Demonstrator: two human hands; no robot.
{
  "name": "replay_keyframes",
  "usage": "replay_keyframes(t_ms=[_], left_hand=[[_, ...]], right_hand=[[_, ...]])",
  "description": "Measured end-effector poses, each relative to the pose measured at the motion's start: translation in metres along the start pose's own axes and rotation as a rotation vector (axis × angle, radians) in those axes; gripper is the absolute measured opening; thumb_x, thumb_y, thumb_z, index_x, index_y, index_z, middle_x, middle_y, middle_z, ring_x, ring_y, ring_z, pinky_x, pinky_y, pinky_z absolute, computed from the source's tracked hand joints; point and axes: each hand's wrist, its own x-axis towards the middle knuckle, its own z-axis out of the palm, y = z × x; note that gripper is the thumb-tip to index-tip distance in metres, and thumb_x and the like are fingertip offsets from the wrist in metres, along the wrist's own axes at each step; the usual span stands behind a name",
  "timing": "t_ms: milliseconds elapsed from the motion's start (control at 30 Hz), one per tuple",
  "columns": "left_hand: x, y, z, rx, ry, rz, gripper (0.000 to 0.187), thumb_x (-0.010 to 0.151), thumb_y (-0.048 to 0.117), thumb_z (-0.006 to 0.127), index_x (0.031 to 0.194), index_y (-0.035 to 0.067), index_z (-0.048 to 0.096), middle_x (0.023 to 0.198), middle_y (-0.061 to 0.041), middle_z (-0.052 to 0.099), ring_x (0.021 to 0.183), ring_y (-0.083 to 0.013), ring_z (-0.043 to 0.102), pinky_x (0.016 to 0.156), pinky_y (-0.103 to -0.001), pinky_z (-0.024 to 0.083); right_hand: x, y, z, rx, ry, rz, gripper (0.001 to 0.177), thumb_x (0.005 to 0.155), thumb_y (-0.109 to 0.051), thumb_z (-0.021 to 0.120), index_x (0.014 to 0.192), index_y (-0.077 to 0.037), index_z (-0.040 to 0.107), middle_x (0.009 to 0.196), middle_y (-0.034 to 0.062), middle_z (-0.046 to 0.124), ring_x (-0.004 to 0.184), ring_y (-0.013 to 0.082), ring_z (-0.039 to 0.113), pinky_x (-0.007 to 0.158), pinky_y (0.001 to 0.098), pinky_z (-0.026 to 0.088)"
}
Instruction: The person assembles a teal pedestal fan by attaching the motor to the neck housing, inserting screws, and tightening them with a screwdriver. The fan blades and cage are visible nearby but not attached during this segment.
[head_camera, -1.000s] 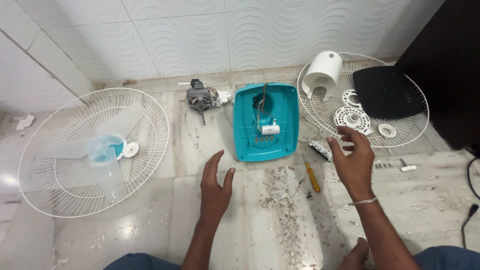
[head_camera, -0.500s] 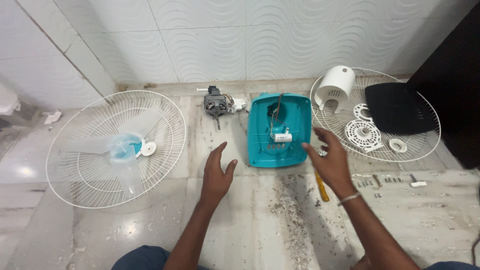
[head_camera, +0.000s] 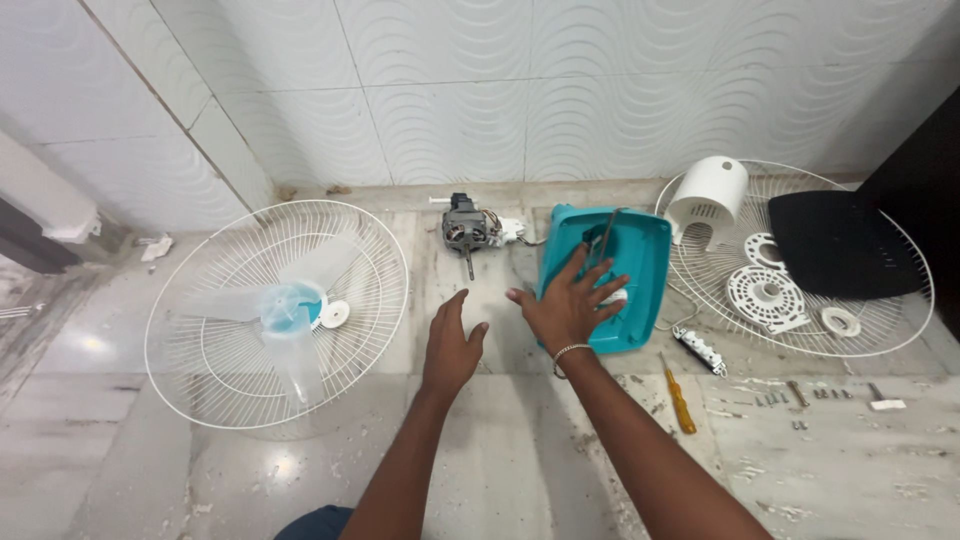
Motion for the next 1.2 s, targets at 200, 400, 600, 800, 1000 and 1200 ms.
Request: replay_keyframes(t_ms=[200,400,600,800,1000,1200], left_hand=[[0.003,-0.002,-0.012,-0.024,-0.034,-0.055,0.065,0.088,0.015,0.072,0.147,0.007,0.047,0.143,-0.018,0.055,0.13,-0.0364,0.054,0.109,-0.044,0.044],[0.007,-0.024,-0.009,0.03,-0.043,-0.059,0.065,0.089,0.014,0.073,0.147,0.005,0.045,0.145,-0.02,0.053,0.135,-0.0389,0.049,0.11,-0.046,0.041],[0.045,-0.066,0.026,-0.077,0.052,-0.231,0.072,0.087,0.023,0.076,0.147,0.002,0.043,0.139,-0.025,0.057,0.13,-0.0402,0.056,0.107,-0.045,0.046],[0.1,-0.091,0.041,0.111,0.112,-0.223,0.073,0.091,0.027,0.075,0.145,-0.009,0.04,0.126,-0.033,0.061,0.116,-0.0468,0.061,0.098,-0.05,0.048],[0.11,-0.078,0.025,0.178,0.203,-0.199,0.022,0.09,0.018,0.07,0.101,0.0,0.078,0.09,-0.022,0.075,0.087,-0.0397,0.072,0.081,-0.048,0.056],[0.081,-0.061,0.008,-0.137,0.108,-0.336,0.022,0.096,0.012,0.063,0.097,-0.007,0.074,0.075,-0.017,0.075,0.065,-0.0218,0.078,0.06,-0.035,0.059]], right_hand=[[0.0,0.023,0.018,-0.104,0.199,-0.171,0.109,0.074,-0.038,0.08,0.161,-0.011,0.02,0.163,0.0368,0.012,0.147,0.0664,-0.003,0.112,0.0798,0.006],[0.007,0.052,0.001,0.018,0.201,-0.327,0.099,0.069,-0.03,0.077,0.155,-0.011,0.031,0.162,0.0359,0.014,0.146,0.0664,0.0,0.112,0.0797,0.009],[0.02,0.078,-0.023,0.015,0.121,-0.41,0.099,0.065,-0.031,0.076,0.153,-0.012,0.033,0.164,0.0311,0.016,0.148,0.0635,0.01,0.113,0.076,0.018],[0.029,0.102,-0.029,0.011,0.074,-0.495,0.099,0.07,-0.032,0.074,0.156,-0.011,0.03,0.167,0.03,0.009,0.15,0.0616,0.006,0.112,0.0775,0.017],[0.032,0.111,-0.023,-0.003,0.063,-0.537,0.092,0.075,-0.032,0.072,0.154,-0.009,0.031,0.167,0.0312,0.008,0.15,0.0621,0.001,0.113,0.0775,0.014],[0.03,0.113,-0.023,0.062,0.062,-0.578,0.089,0.074,-0.029,0.072,0.152,-0.012,0.035,0.169,0.0265,0.012,0.153,0.058,0.0,0.118,0.0736,0.012]])
